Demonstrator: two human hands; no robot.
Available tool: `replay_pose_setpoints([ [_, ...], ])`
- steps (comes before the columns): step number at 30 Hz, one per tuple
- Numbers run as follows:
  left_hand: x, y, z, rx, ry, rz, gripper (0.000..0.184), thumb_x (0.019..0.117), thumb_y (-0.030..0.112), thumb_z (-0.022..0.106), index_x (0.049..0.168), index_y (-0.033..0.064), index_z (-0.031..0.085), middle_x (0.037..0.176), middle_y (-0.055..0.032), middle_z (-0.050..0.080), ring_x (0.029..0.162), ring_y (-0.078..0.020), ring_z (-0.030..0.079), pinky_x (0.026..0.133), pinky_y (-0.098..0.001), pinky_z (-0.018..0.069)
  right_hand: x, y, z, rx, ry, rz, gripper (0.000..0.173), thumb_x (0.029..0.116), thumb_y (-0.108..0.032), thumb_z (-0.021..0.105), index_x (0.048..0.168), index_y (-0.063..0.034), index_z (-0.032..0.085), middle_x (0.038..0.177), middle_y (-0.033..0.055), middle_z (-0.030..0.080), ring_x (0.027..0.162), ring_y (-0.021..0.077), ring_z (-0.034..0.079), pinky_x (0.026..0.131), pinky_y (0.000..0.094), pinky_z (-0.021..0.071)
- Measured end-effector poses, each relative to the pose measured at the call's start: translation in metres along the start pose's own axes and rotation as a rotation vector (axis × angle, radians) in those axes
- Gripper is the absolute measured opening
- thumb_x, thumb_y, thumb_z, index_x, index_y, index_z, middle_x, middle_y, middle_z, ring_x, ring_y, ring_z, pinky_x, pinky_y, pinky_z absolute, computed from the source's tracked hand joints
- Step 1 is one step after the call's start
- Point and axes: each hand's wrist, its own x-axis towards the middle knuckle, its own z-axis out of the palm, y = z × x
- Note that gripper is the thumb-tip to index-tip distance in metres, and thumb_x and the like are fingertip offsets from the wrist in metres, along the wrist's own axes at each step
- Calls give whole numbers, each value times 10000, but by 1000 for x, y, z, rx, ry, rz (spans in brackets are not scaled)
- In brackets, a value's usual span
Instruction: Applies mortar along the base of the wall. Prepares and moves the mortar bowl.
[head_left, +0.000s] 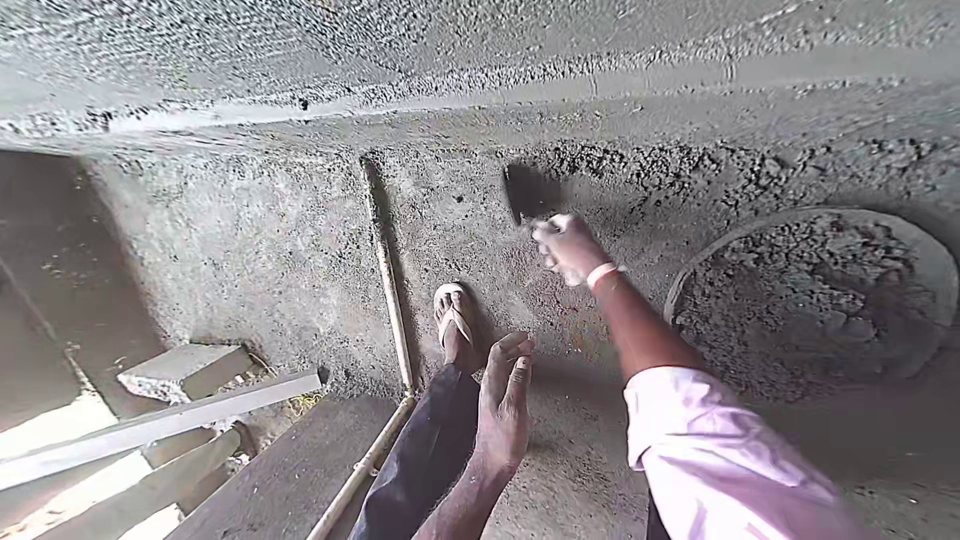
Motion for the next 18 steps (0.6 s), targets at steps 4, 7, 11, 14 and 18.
replay_pose_setpoints([
  [4,-1,-1,7,18,-22,16,412,1040,145,371,1374,-62,496,1298,-168,612,1180,-210,622,1002,-364,530,-15,28,-101,-372,226,-5,395,1061,-329,559,1193,33,644,1009,284,674,869,439,677,806,659,524],
  [7,0,-1,8,24,-26,24,413,1038,146,375,1371,-68,495,1298,-176,610,1176,-214,627,1000,-369,534,-47,67,-153,-340,308,115,435,1068,-377,537,1229,20,611,926,252,646,756,385,638,707,614,528],
  [11,0,-4,7,12,-27,22,422,1036,141,367,1378,-72,493,1288,-179,612,1186,-218,621,1015,-375,527,-84,99,-184,-109,474,317,463,1081,-409,518,1300,-5,579,921,185,619,661,241,578,638,463,530],
  [14,-1,-4,4,-9,-25,28,426,1034,145,366,1371,-80,499,1297,-189,607,1194,-233,617,1030,-385,519,-103,107,-177,15,619,401,505,1088,-460,444,1323,-23,538,931,135,587,674,203,577,651,436,539],
  [18,0,-1,3,-18,-16,31,430,1036,153,372,1374,-74,509,1310,-188,606,1208,-230,611,1038,-382,516,-114,104,-143,-121,537,338,484,1095,-404,432,1391,-24,482,986,251,620,730,349,638,685,567,552],
])
